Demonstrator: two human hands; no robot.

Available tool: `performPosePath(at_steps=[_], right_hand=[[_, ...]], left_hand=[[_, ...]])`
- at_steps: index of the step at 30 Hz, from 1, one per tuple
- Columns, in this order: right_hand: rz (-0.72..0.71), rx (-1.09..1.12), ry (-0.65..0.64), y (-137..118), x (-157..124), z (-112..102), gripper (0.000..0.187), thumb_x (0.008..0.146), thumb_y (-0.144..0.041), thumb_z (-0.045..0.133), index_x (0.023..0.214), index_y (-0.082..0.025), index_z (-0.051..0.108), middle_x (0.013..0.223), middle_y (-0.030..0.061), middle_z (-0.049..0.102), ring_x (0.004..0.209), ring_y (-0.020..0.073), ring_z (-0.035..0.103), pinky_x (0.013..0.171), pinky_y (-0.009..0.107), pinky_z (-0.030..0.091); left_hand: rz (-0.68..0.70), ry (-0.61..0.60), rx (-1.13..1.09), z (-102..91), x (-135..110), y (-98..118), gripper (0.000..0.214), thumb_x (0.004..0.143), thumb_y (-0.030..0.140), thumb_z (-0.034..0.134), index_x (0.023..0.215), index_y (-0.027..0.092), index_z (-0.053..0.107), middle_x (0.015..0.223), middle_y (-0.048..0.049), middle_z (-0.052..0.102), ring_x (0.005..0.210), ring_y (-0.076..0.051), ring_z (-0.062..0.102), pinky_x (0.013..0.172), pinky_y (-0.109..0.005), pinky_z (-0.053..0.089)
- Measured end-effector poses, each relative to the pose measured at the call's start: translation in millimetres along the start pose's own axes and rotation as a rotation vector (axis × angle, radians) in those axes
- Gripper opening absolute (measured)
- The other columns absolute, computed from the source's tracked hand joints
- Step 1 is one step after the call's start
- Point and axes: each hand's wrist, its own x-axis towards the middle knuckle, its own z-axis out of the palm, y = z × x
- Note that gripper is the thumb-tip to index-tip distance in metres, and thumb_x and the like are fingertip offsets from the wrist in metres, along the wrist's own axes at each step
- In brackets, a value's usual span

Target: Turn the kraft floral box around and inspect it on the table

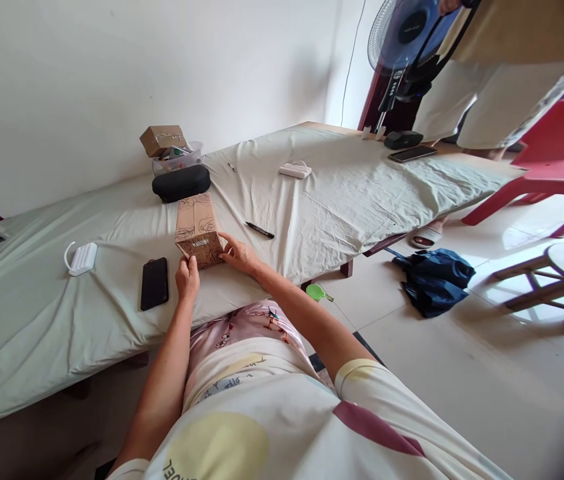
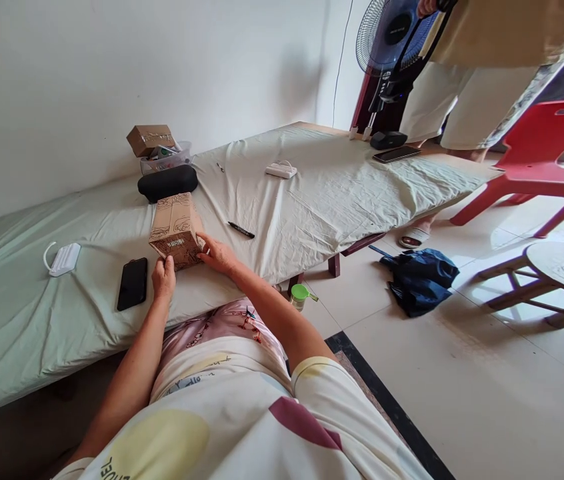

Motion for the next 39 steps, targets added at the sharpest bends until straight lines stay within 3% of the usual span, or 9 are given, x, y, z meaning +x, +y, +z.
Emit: performPosePath(at_steps=[5, 11, 15, 19, 23, 26, 32, 39], right_hand=[[0.036, -0.042, -0.011, 0, 0, 1, 0.068, 0.095, -0.019, 0.066, 0.158, -0.026, 0.042, 0.098, -0.0014, 0.075, 0.085, 0.0143, 0.066, 0.080, 0.024, 0.047], [0.053, -0.077, 0.001, -1, 0, 0, 0.063, 0.092, -0.016, 0.067, 0.152, -0.026, 0.047, 0.092, -0.0033, 0.073, 0.083, 0.0144, 0.065, 0.078, 0.024, 0.046], [0.072, -0.128, -0.003, -2, 0, -2, 0.032, 0.093, -0.021, 0.067, 0.124, -0.024, 0.062, 0.091, -0.0010, 0.072, 0.082, 0.0161, 0.063, 0.077, 0.026, 0.046], [0.082, -0.169, -0.026, -5, -1, -5, 0.008, 0.094, -0.024, 0.066, 0.102, -0.023, 0.065, 0.094, 0.0019, 0.070, 0.082, 0.0171, 0.061, 0.074, 0.026, 0.043], [0.072, -0.152, -0.035, -7, -1, -8, 0.005, 0.095, -0.023, 0.064, 0.099, -0.022, 0.064, 0.095, 0.0023, 0.069, 0.081, 0.0170, 0.059, 0.074, 0.026, 0.041], [0.079, -0.141, -0.032, -8, -1, -8, 0.004, 0.094, -0.020, 0.064, 0.098, -0.021, 0.064, 0.094, 0.0024, 0.068, 0.081, 0.0169, 0.058, 0.074, 0.026, 0.041], [0.056, -0.121, -0.015, -7, -1, -8, 0.003, 0.093, -0.020, 0.064, 0.093, -0.022, 0.063, 0.089, 0.0010, 0.066, 0.079, 0.0171, 0.057, 0.074, 0.026, 0.041], [0.069, -0.119, -0.024, -8, -1, -9, 0.004, 0.092, -0.019, 0.064, 0.093, -0.022, 0.063, 0.093, 0.0019, 0.067, 0.081, 0.0174, 0.059, 0.076, 0.026, 0.042]], left_hand=[[-0.003, -0.021, 0.026, 0.6, 0, -1, 0.044, 0.103, 0.047, 0.038, 0.114, 0.018, 0.068, 0.110, -0.0189, 0.078, 0.105, -0.033, 0.074, 0.084, -0.038, 0.054], [0.038, 0.044, -0.054, 7.8, 3, -11, 0.046, 0.099, 0.057, 0.042, 0.106, 0.020, 0.069, 0.099, -0.0166, 0.079, 0.094, -0.033, 0.074, 0.077, -0.038, 0.053], [0.072, 0.049, -0.078, 9.5, 4, -16, 0.044, 0.099, 0.059, 0.043, 0.100, 0.022, 0.069, 0.095, -0.0141, 0.078, 0.091, -0.031, 0.074, 0.077, -0.037, 0.053], [0.062, 0.036, -0.063, 6.7, 2, -13, 0.041, 0.100, 0.054, 0.045, 0.100, 0.021, 0.068, 0.097, -0.0149, 0.078, 0.094, -0.031, 0.074, 0.082, -0.038, 0.054], [0.071, 0.130, -0.104, 3.7, -2, -5, 0.033, 0.098, 0.048, 0.052, 0.105, 0.019, 0.067, 0.105, -0.0149, 0.077, 0.098, -0.028, 0.074, 0.086, -0.037, 0.055], [0.081, 0.185, -0.127, 2.3, -3, -1, 0.025, 0.095, 0.044, 0.058, 0.098, 0.020, 0.063, 0.101, -0.0123, 0.076, 0.093, -0.025, 0.072, 0.086, -0.035, 0.055], [0.072, 0.183, -0.116, 0.4, -3, 0, 0.015, 0.093, 0.038, 0.058, 0.090, 0.023, 0.058, 0.092, -0.0077, 0.075, 0.085, -0.023, 0.070, 0.082, -0.033, 0.054], [0.071, 0.177, -0.108, 3.0, -2, -4, 0.018, 0.096, 0.041, 0.053, 0.088, 0.024, 0.056, 0.088, -0.0056, 0.072, 0.081, -0.021, 0.069, 0.076, -0.030, 0.053]])
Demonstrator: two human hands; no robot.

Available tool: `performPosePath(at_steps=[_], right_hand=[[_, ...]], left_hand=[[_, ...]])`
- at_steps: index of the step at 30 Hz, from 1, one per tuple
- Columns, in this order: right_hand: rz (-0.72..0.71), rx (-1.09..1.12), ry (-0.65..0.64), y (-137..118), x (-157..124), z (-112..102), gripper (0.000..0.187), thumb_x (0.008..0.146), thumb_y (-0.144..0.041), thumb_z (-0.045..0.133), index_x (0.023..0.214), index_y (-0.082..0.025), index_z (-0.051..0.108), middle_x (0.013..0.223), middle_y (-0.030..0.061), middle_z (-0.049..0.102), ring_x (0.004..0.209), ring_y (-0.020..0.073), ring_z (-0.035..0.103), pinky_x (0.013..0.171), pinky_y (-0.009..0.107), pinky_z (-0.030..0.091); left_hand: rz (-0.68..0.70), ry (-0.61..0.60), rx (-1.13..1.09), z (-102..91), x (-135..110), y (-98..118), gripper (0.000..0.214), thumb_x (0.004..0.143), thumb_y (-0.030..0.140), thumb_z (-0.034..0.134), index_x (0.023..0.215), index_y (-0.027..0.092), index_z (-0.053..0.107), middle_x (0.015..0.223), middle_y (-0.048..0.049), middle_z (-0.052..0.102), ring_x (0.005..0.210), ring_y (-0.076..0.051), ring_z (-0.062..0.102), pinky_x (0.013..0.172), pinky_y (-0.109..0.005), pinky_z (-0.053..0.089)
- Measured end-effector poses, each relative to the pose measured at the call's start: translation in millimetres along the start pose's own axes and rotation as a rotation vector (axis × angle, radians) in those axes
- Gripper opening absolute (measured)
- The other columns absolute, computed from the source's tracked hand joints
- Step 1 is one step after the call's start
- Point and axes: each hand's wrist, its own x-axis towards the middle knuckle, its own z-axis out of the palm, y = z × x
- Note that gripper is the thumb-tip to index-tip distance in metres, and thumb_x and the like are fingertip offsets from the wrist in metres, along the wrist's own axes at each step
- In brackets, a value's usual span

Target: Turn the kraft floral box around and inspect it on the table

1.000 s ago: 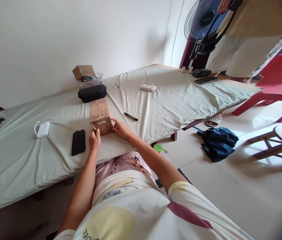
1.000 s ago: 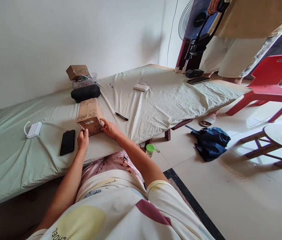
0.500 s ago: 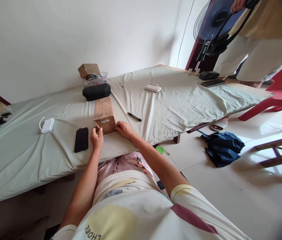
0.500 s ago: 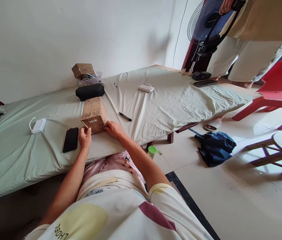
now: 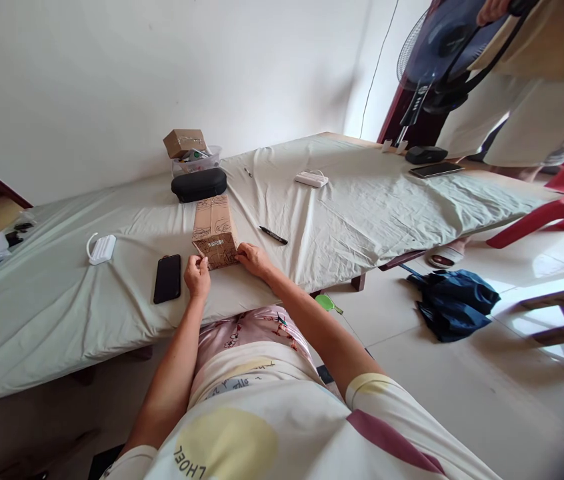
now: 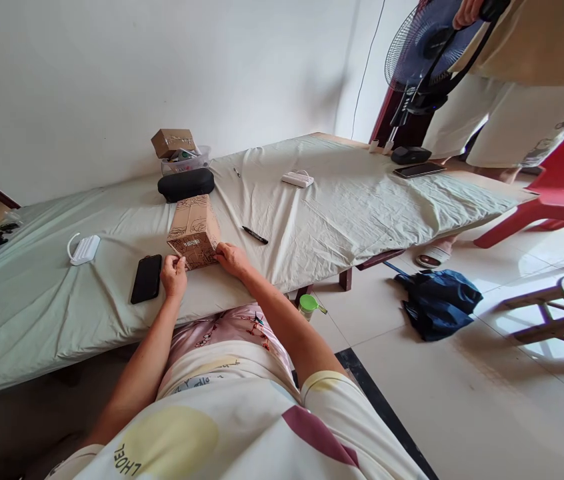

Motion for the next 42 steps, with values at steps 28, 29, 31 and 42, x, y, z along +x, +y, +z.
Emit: performPosePath(at_steps=[28, 29, 31, 42], right_hand=[[-0.002, 0.058, 0.054, 0, 0, -3, 0.007, 0.093, -0.025, 0.067, 0.088, -0.022, 0.063, 0.091, 0.0014, 0.065, 0.079, 0.0158, 0.058, 0.076, 0.026, 0.043], [0.001, 0.064, 0.057, 0, 0, -3, 0.007, 0.093, -0.025, 0.068, 0.088, -0.022, 0.063, 0.091, 0.0013, 0.065, 0.079, 0.0157, 0.058, 0.076, 0.026, 0.043], [0.006, 0.077, 0.061, 0, 0, -3, 0.007, 0.091, -0.024, 0.069, 0.088, -0.021, 0.063, 0.091, 0.0012, 0.065, 0.079, 0.0154, 0.058, 0.077, 0.026, 0.043], [0.025, 0.072, 0.118, 1, 1, -1, 0.008, 0.090, -0.024, 0.072, 0.093, -0.021, 0.065, 0.098, 0.0024, 0.067, 0.076, 0.0134, 0.062, 0.076, 0.026, 0.048]], left_hand=[[-0.047, -0.062, -0.134, -1.6, -1, 5, 0.018, 0.096, 0.039, 0.053, 0.086, 0.024, 0.051, 0.084, -0.0022, 0.069, 0.068, -0.017, 0.069, 0.070, -0.028, 0.054], [-0.049, -0.065, -0.140, -2.1, -1, 6, 0.018, 0.096, 0.038, 0.053, 0.086, 0.024, 0.051, 0.083, -0.0018, 0.068, 0.068, -0.017, 0.069, 0.069, -0.028, 0.054], [-0.053, -0.070, -0.139, -2.8, -1, 8, 0.016, 0.096, 0.036, 0.052, 0.085, 0.024, 0.050, 0.082, -0.0013, 0.067, 0.068, -0.018, 0.070, 0.068, -0.027, 0.054], [-0.072, -0.057, -0.171, -2.7, -1, 7, 0.013, 0.096, 0.030, 0.053, 0.086, 0.023, 0.050, 0.081, 0.0004, 0.067, 0.065, -0.016, 0.071, 0.063, -0.024, 0.050]])
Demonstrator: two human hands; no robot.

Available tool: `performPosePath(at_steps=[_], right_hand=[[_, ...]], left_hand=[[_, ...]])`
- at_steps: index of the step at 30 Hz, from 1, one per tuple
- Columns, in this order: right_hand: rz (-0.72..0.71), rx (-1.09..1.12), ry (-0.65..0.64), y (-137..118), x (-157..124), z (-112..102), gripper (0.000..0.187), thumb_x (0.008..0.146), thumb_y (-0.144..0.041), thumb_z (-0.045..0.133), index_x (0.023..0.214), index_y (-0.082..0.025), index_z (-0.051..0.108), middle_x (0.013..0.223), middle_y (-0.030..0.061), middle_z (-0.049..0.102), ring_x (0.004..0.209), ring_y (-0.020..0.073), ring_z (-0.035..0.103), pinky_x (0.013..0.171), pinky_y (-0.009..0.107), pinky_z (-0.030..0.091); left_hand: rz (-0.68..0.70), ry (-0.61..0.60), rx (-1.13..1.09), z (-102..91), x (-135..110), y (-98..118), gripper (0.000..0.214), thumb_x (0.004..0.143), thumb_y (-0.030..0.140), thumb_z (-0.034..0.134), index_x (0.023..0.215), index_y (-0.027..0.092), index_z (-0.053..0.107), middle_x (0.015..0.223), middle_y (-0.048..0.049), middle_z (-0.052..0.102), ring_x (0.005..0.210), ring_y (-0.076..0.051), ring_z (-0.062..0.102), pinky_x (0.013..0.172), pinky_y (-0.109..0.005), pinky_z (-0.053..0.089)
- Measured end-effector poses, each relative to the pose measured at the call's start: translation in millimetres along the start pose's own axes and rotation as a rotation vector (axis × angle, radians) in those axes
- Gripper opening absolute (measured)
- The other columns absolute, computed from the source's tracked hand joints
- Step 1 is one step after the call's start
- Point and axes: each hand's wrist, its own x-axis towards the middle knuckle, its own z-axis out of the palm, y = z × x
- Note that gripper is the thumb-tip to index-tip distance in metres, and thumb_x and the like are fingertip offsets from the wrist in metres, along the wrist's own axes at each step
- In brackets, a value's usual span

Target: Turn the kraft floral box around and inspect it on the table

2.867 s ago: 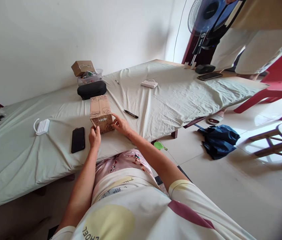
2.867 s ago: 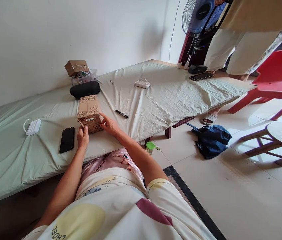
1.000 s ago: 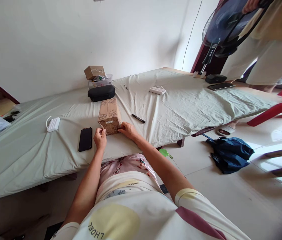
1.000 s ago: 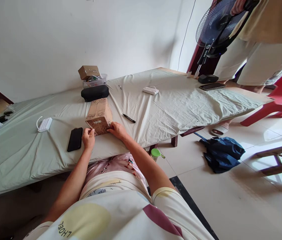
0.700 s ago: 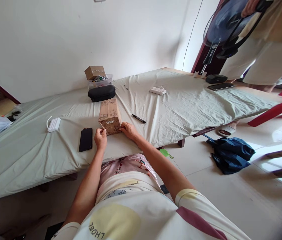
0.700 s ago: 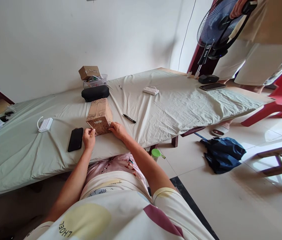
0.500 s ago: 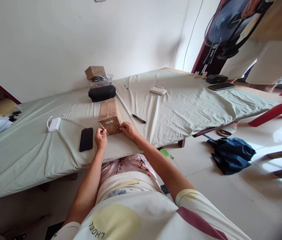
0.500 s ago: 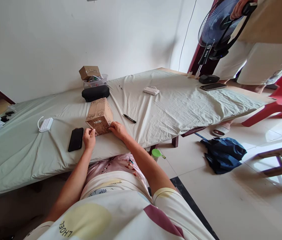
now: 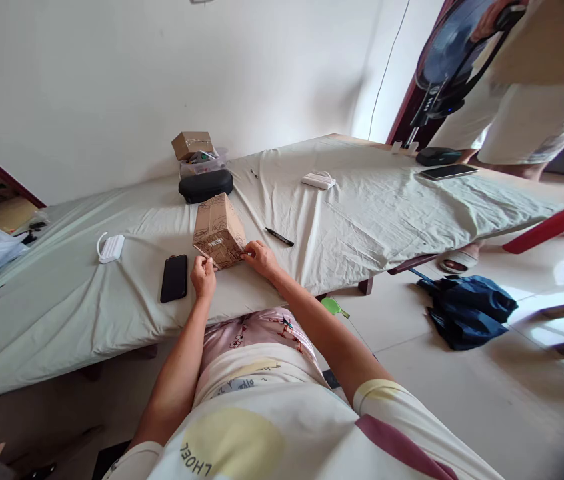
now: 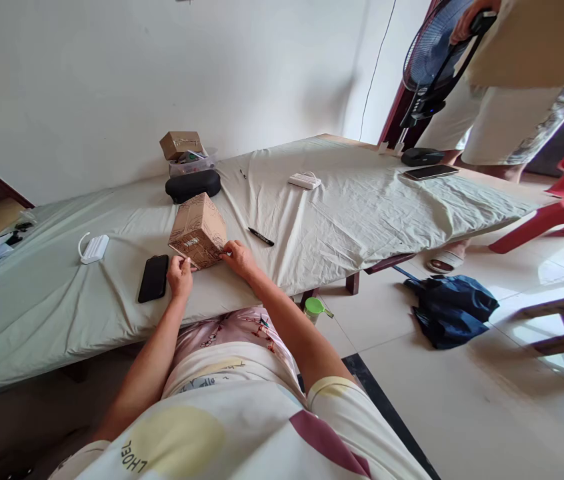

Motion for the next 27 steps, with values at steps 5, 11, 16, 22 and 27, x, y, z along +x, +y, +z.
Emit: performPosePath(at_steps=[5, 11, 16, 22, 27], right_hand=[[0.033, 0.021, 0.004, 2, 0, 2, 0.013, 0.093, -0.028, 0.068, 0.105, -0.024, 0.064, 0.084, -0.0013, 0.070, 0.073, 0.0154, 0.063, 0.073, 0.026, 0.047], [-0.041, 0.018, 0.102, 6, 0, 3, 0.010, 0.095, -0.027, 0.060, 0.104, -0.024, 0.064, 0.088, 0.0015, 0.072, 0.076, 0.0172, 0.063, 0.076, 0.028, 0.050], [-0.175, 0.048, 0.329, 6, -3, -3, 0.013, 0.098, -0.028, 0.053, 0.100, -0.023, 0.065, 0.092, 0.0046, 0.069, 0.080, 0.0182, 0.063, 0.078, 0.031, 0.052], [-0.185, 0.096, 0.301, 8, -2, -2, 0.022, 0.097, -0.033, 0.059, 0.117, -0.024, 0.062, 0.087, 0.0022, 0.067, 0.079, 0.0182, 0.062, 0.076, 0.031, 0.052], [-0.052, 0.059, 0.117, 10, 0, 0, 0.019, 0.095, -0.039, 0.065, 0.105, -0.023, 0.060, 0.086, 0.0015, 0.069, 0.078, 0.0178, 0.063, 0.075, 0.029, 0.049]], left_hand=[[-0.035, 0.021, -0.089, 3.7, 0, -7, 0.013, 0.096, 0.032, 0.053, 0.087, 0.022, 0.051, 0.084, -0.0004, 0.067, 0.063, -0.015, 0.071, 0.059, -0.024, 0.051], [-0.022, -0.044, -0.167, 8.6, 2, -15, 0.026, 0.095, 0.047, 0.058, 0.089, 0.023, 0.053, 0.087, -0.0036, 0.068, 0.074, -0.019, 0.069, 0.066, -0.030, 0.060], [0.063, 0.094, -0.120, 6.8, 2, -18, 0.041, 0.091, 0.041, 0.067, 0.123, 0.018, 0.054, 0.115, -0.0142, 0.070, 0.100, -0.024, 0.072, 0.090, -0.038, 0.060], [0.078, 0.113, -0.065, 5.6, 3, -21, 0.046, 0.093, 0.041, 0.065, 0.132, 0.019, 0.056, 0.128, -0.0164, 0.066, 0.114, -0.026, 0.068, 0.100, -0.040, 0.056], [0.065, 0.073, -0.109, 8.0, 2, -19, 0.045, 0.094, 0.043, 0.062, 0.132, 0.018, 0.058, 0.121, -0.0156, 0.071, 0.107, -0.026, 0.071, 0.097, -0.040, 0.058]])
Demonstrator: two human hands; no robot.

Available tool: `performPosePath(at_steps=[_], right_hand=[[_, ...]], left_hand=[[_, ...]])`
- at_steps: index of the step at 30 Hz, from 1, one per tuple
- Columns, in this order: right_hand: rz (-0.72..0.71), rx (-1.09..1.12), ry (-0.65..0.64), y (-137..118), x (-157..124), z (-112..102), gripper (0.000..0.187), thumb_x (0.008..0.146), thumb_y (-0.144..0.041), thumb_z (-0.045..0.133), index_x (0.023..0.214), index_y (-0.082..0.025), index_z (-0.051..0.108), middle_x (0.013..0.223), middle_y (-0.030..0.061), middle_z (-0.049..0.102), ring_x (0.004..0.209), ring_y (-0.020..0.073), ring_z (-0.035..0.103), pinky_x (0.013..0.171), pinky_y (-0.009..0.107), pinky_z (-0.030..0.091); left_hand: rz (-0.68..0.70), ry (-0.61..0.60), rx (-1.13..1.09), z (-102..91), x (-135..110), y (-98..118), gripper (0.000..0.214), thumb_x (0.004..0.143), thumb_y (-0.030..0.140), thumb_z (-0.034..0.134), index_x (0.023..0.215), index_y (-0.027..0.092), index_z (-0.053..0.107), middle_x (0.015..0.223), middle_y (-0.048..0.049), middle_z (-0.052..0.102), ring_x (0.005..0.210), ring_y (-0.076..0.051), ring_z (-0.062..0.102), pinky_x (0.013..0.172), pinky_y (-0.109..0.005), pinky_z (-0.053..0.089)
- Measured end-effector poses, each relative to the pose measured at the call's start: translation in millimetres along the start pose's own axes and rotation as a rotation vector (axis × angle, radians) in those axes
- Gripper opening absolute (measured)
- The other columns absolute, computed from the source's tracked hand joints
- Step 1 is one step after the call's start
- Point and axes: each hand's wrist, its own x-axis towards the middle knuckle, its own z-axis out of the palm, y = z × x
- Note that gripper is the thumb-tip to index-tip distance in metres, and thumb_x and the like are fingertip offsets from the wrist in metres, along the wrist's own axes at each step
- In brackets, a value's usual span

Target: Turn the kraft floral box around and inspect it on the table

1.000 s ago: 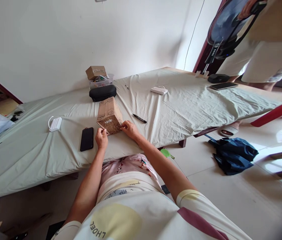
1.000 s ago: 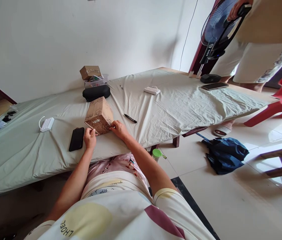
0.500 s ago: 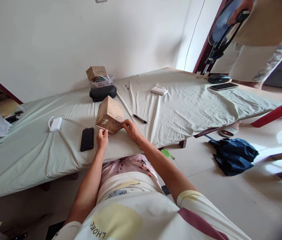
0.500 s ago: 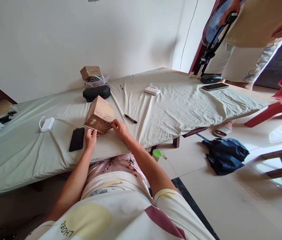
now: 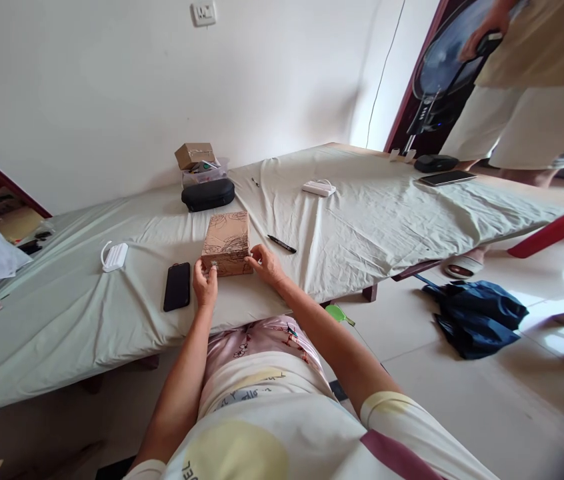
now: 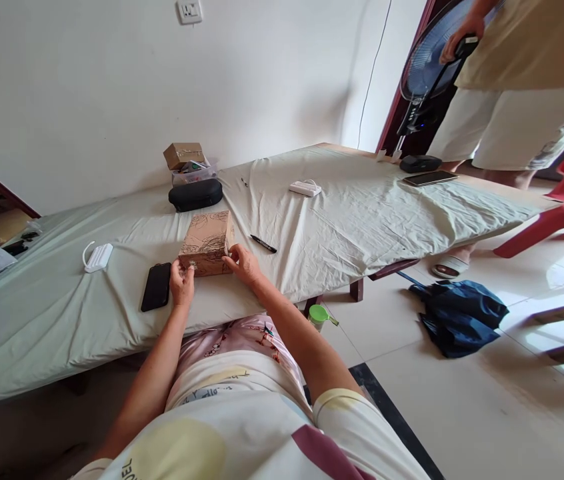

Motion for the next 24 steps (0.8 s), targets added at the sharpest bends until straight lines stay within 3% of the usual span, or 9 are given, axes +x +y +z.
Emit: performPosePath(at_steps=[9, 17, 24], right_hand=[[0.065, -0.237, -0.199, -9, 0, -6, 0.028, 0.094, -0.048, 0.071, 0.093, -0.024, 0.057, 0.090, 0.0016, 0.070, 0.079, 0.0175, 0.061, 0.071, 0.027, 0.040], [0.036, -0.481, -0.260, -18, -2, -9, 0.030, 0.094, -0.049, 0.074, 0.103, -0.022, 0.065, 0.112, 0.0100, 0.072, 0.110, 0.0265, 0.064, 0.093, 0.035, 0.043], [0.098, -0.475, -0.276, -20, -1, -10, 0.030, 0.097, -0.051, 0.071, 0.099, -0.022, 0.069, 0.109, 0.0119, 0.072, 0.111, 0.0290, 0.063, 0.092, 0.037, 0.044]], left_hand=[[-0.011, 0.035, -0.003, -0.3, 2, -3, 0.036, 0.093, 0.035, 0.062, 0.125, 0.019, 0.061, 0.115, -0.0134, 0.074, 0.102, -0.024, 0.072, 0.092, -0.037, 0.060], [-0.098, 0.035, 0.015, -2.2, 5, -3, 0.023, 0.088, 0.024, 0.060, 0.110, 0.021, 0.063, 0.104, -0.0092, 0.074, 0.097, -0.023, 0.072, 0.095, -0.038, 0.058], [-0.088, 0.004, 0.003, -1.9, 7, -8, 0.021, 0.088, 0.030, 0.062, 0.107, 0.021, 0.061, 0.102, -0.0079, 0.073, 0.096, -0.023, 0.071, 0.093, -0.037, 0.057]])
